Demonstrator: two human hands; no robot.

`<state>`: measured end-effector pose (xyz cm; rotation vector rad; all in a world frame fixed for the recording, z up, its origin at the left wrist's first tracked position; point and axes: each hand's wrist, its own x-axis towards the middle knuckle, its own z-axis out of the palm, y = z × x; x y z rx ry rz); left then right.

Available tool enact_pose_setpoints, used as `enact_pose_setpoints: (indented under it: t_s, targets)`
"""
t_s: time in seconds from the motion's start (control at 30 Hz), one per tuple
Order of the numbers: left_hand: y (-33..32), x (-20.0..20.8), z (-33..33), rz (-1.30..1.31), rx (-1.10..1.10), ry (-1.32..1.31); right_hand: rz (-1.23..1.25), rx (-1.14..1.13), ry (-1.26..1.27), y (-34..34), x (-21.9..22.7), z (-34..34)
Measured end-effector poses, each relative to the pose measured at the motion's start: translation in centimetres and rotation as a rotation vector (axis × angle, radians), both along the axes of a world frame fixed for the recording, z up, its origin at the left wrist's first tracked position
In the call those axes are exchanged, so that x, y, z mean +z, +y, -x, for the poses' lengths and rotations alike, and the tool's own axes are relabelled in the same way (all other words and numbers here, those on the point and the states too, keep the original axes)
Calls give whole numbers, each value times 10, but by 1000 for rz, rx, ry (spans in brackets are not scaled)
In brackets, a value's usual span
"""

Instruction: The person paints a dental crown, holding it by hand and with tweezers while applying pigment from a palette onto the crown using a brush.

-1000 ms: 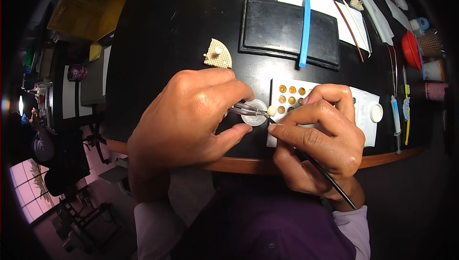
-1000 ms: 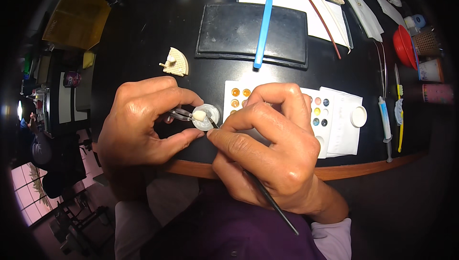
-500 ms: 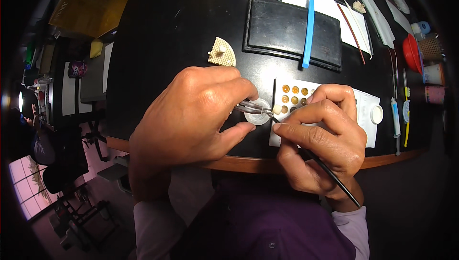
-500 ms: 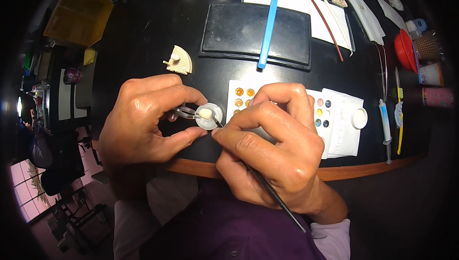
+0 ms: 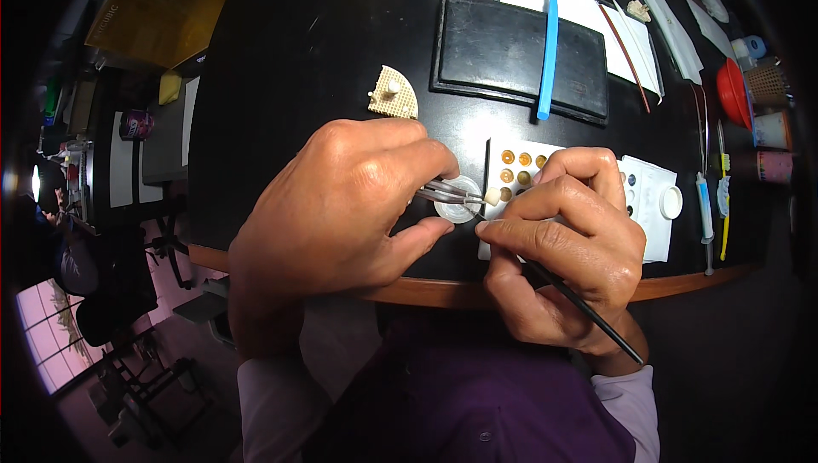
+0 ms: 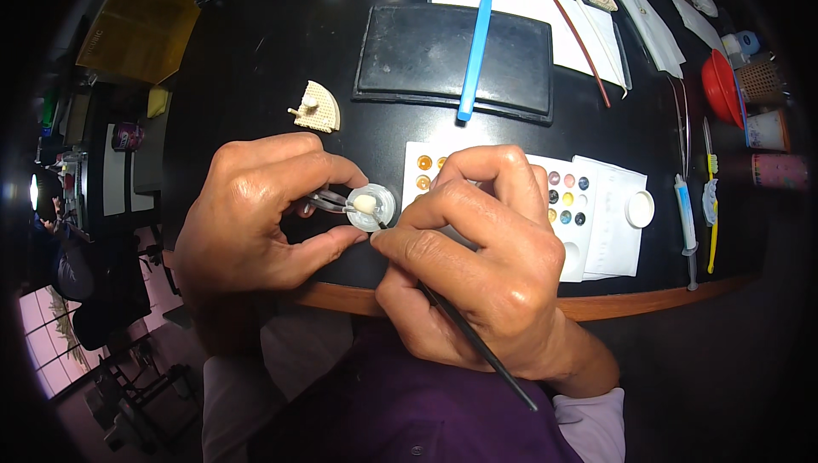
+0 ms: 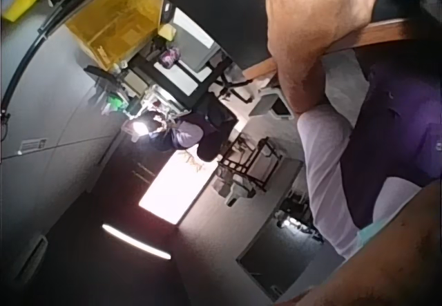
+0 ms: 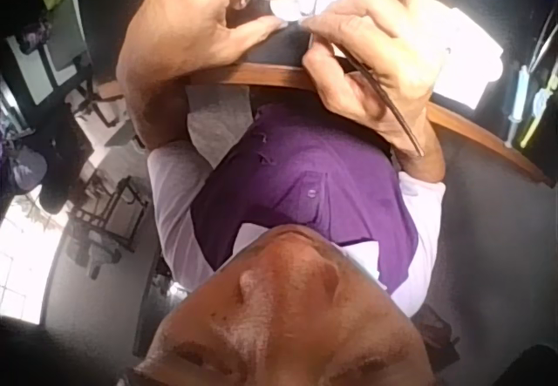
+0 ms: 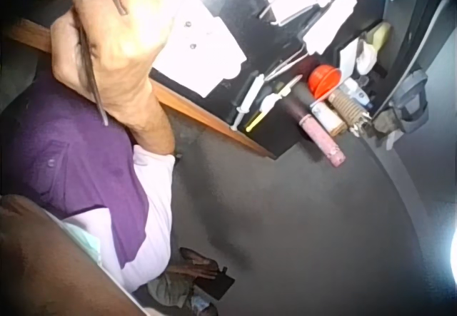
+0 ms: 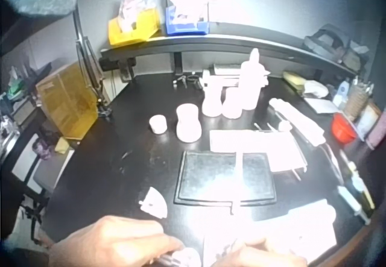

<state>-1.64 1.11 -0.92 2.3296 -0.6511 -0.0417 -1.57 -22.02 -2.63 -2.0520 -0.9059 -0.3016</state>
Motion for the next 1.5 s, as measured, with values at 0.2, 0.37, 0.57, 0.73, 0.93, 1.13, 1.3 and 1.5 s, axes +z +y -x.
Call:
enact_pose_setpoints:
  t_s: [0.2,0.37,0.57,0.73,0.93,1.13,1.3,1.5]
  targets:
    - [0,-1,-1,13,-13,-20,-1,25,-1,-1,3,-1]
    - [0,-2,-1,20,-19,-22,0,7,-14,1,0,1]
    - [1,-3,-1,19,-9,-18,-5,-12,-63,-1,0,0]
    - [0,-1,-1,19,-18,-21,24,-30,-127,-2,5,1]
    - [-1,-3,0,20,8,-8,53,-5,-114,1,3,1]
    - [-1,-1,0,21,-1,-13,63,-23,-122,0,4,1]
    - [-2,-2,0,17,12,0,38,-11,-109,3,0,1]
    - [-2,0,0,19,12,-2,33,-6,-73,2,3,1]
